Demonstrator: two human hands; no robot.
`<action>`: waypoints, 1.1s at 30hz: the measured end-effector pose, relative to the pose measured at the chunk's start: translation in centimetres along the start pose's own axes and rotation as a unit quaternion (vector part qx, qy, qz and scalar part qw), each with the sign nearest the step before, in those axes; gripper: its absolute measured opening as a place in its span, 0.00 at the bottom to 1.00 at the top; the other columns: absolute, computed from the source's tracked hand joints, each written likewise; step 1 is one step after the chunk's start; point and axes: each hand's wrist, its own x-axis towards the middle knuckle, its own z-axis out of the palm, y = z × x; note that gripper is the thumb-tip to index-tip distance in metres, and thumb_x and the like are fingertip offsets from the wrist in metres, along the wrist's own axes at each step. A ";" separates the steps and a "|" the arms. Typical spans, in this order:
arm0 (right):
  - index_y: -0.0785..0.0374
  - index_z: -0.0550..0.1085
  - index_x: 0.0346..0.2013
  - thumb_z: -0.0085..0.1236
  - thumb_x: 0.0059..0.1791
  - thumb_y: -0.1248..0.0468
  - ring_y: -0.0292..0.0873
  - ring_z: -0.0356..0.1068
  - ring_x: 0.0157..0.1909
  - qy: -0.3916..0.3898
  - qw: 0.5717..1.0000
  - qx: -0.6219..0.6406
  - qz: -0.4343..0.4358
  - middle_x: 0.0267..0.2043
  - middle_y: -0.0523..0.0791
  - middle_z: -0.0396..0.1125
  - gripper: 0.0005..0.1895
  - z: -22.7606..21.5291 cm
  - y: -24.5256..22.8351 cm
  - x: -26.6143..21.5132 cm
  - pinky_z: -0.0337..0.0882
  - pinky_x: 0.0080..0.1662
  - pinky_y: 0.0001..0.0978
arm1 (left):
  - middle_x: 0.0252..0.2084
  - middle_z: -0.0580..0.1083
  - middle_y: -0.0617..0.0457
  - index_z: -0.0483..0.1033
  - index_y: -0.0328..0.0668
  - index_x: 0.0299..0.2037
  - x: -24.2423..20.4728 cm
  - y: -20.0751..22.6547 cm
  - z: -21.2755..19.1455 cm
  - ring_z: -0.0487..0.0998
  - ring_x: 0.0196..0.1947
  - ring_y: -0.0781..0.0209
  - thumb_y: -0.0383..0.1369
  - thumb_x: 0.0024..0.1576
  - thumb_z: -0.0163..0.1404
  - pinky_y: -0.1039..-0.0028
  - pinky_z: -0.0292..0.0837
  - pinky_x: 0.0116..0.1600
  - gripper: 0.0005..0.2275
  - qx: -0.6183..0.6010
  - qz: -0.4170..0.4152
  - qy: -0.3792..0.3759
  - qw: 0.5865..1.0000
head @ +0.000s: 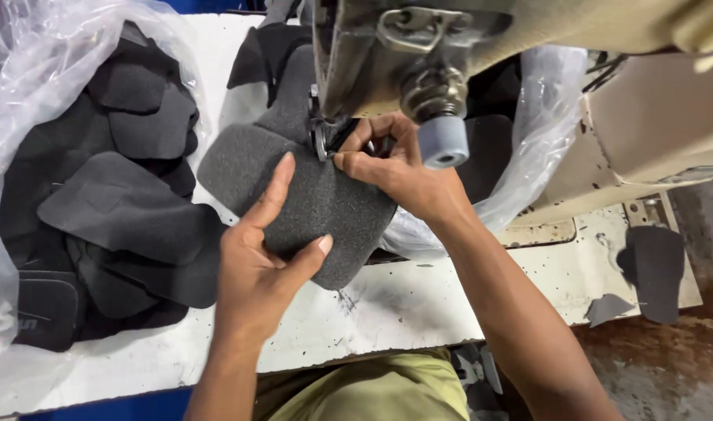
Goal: The person repeatedly picks up dark gray fabric pieces, aligns them under the presser foot of a sewing machine, and sews along the edges. Finished pieces are placed into a plastic bag on the machine table. The person handles the fabric by hand and operates the sewing machine throughout.
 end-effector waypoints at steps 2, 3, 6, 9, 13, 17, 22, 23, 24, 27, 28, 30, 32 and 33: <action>0.60 0.76 0.30 0.71 0.46 0.64 0.30 0.68 0.37 0.016 1.000 0.021 -0.003 0.33 0.37 0.71 0.09 0.4 1.0 0.2 0.70 0.45 0.24 | 0.64 0.72 0.47 0.58 0.33 0.74 0.7 0.4 -1.6 0.75 0.57 0.67 0.14 0.51 0.56 0.76 0.75 0.60 0.37 -0.004 -0.013 -0.030 0.999; 0.60 0.74 0.31 0.71 0.46 0.64 0.30 0.67 0.38 0.033 0.999 0.041 -0.009 0.33 0.37 0.70 0.10 0.5 1.5 0.1 0.70 0.45 0.24 | 0.63 0.73 0.46 0.59 0.35 0.74 0.9 0.5 -2.3 0.75 0.55 0.67 0.14 0.50 0.57 0.75 0.75 0.59 0.37 -0.007 -0.023 -0.060 0.998; 0.61 0.75 0.33 0.71 0.46 0.63 0.30 0.67 0.36 0.068 0.997 0.019 0.022 0.33 0.36 0.70 0.10 0.9 -0.7 -0.9 0.70 0.42 0.25 | 0.63 0.75 0.51 0.66 0.46 0.68 3.2 2.9 -2.7 0.80 0.54 0.63 0.14 0.42 0.58 0.71 0.76 0.57 0.38 0.103 -0.128 -0.036 0.986; 0.59 0.82 0.40 0.70 0.49 0.64 0.33 0.72 0.40 0.060 0.947 -0.265 -0.171 0.38 0.38 0.74 0.06 -1.9 -3.8 -4.2 0.72 0.43 0.27 | 0.62 0.76 0.53 0.71 0.53 0.69 5.9 3.4 -5.9 0.81 0.54 0.60 0.16 0.46 0.59 0.71 0.74 0.59 0.36 0.174 -0.162 -0.123 0.964; 0.63 0.78 0.43 0.64 0.54 0.68 0.37 0.73 0.39 0.150 0.908 -0.353 -0.165 0.38 0.41 0.74 0.04 -12.2 2.1 -10.6 0.73 0.42 0.29 | 0.68 0.71 0.51 0.71 0.41 0.63 11.3 3.7 -9.3 0.75 0.64 0.62 0.14 0.47 0.55 0.69 0.68 0.65 0.30 0.159 -0.011 -0.322 0.933; 0.69 0.74 0.47 0.55 0.60 0.72 0.42 0.74 0.38 0.282 0.834 -0.450 -0.148 0.39 0.47 0.73 0.02 -22.3 7.4 -18.0 0.75 0.40 0.32 | 0.58 0.80 0.49 0.72 0.41 0.67 14.0 2.9 -11.6 0.71 0.37 0.65 0.14 0.49 0.55 0.74 0.70 0.44 0.32 0.193 -0.099 -0.361 0.907; 0.74 0.69 0.52 0.46 0.65 0.76 0.47 0.74 0.37 0.405 0.725 -0.538 -0.145 0.39 0.52 0.73 0.03 -26.6 12.5 -21.1 0.76 0.38 0.35 | 0.55 0.80 0.47 0.69 0.37 0.66 12.7 4.0 -9.4 0.84 0.48 0.67 0.13 0.48 0.53 0.77 0.81 0.55 0.31 0.151 -0.081 -0.337 0.926; 0.77 0.67 0.54 0.44 0.64 0.75 0.48 0.71 0.36 0.404 0.628 -0.634 -0.203 0.41 0.54 0.71 0.06 -27.3 13.1 -21.6 0.74 0.39 0.34 | 0.60 0.77 0.49 0.70 0.35 0.63 12.5 3.7 -9.6 0.83 0.52 0.70 0.12 0.48 0.52 0.78 0.79 0.56 0.29 0.151 -0.068 -0.330 0.929; 0.81 0.65 0.57 0.42 0.63 0.73 0.49 0.68 0.36 0.386 0.525 -0.713 -0.258 0.43 0.57 0.70 0.11 -27.8 13.8 -22.2 0.72 0.41 0.35 | 0.65 0.74 0.52 0.71 0.32 0.61 12.3 3.4 -9.7 0.81 0.56 0.73 0.11 0.47 0.52 0.78 0.77 0.57 0.28 0.151 -0.057 -0.324 0.932; 0.81 0.67 0.54 0.42 0.62 0.74 0.48 0.69 0.35 0.390 0.534 -0.708 -0.247 0.42 0.56 0.70 0.09 -27.7 14.0 -23.1 0.70 0.39 0.34 | 0.52 0.82 0.42 0.73 0.37 0.70 12.4 2.4 -11.4 0.76 0.33 0.72 0.10 0.51 0.54 0.84 0.70 0.38 0.33 0.201 -0.073 -0.311 0.926; 0.81 0.67 0.54 0.42 0.62 0.74 0.48 0.69 0.35 0.392 0.532 -0.709 -0.248 0.42 0.56 0.70 0.09 -27.8 13.9 -23.1 0.70 0.39 0.34 | 0.52 0.82 0.42 0.73 0.37 0.70 12.7 2.7 -11.1 0.76 0.33 0.72 0.10 0.51 0.54 0.84 0.70 0.38 0.33 0.202 -0.070 -0.312 0.926; 0.80 0.69 0.51 0.43 0.62 0.75 0.47 0.69 0.33 0.397 0.535 -0.704 -0.245 0.40 0.56 0.71 0.08 -27.9 13.7 -22.9 0.68 0.37 0.33 | 0.68 0.74 0.50 0.73 0.37 0.65 13.0 3.1 -10.6 0.72 0.36 0.74 0.11 0.48 0.54 0.85 0.69 0.37 0.30 0.204 -0.027 -0.283 0.937; 0.80 0.70 0.49 0.44 0.61 0.76 0.46 0.69 0.33 0.396 0.541 -0.702 -0.242 0.39 0.55 0.72 0.08 -27.8 13.9 -22.7 0.67 0.36 0.32 | 0.66 0.74 0.48 0.73 0.36 0.65 12.8 3.4 -10.2 0.74 0.47 0.73 0.12 0.48 0.54 0.83 0.71 0.46 0.30 0.213 0.005 -0.280 0.936; 0.80 0.71 0.48 0.44 0.61 0.76 0.46 0.69 0.32 0.397 0.546 -0.698 -0.238 0.38 0.55 0.72 0.07 -27.6 14.1 -22.7 0.66 0.35 0.32 | 0.65 0.74 0.47 0.73 0.35 0.65 12.6 3.6 -10.1 0.75 0.58 0.71 0.12 0.48 0.55 0.82 0.73 0.55 0.30 0.223 0.038 -0.278 0.934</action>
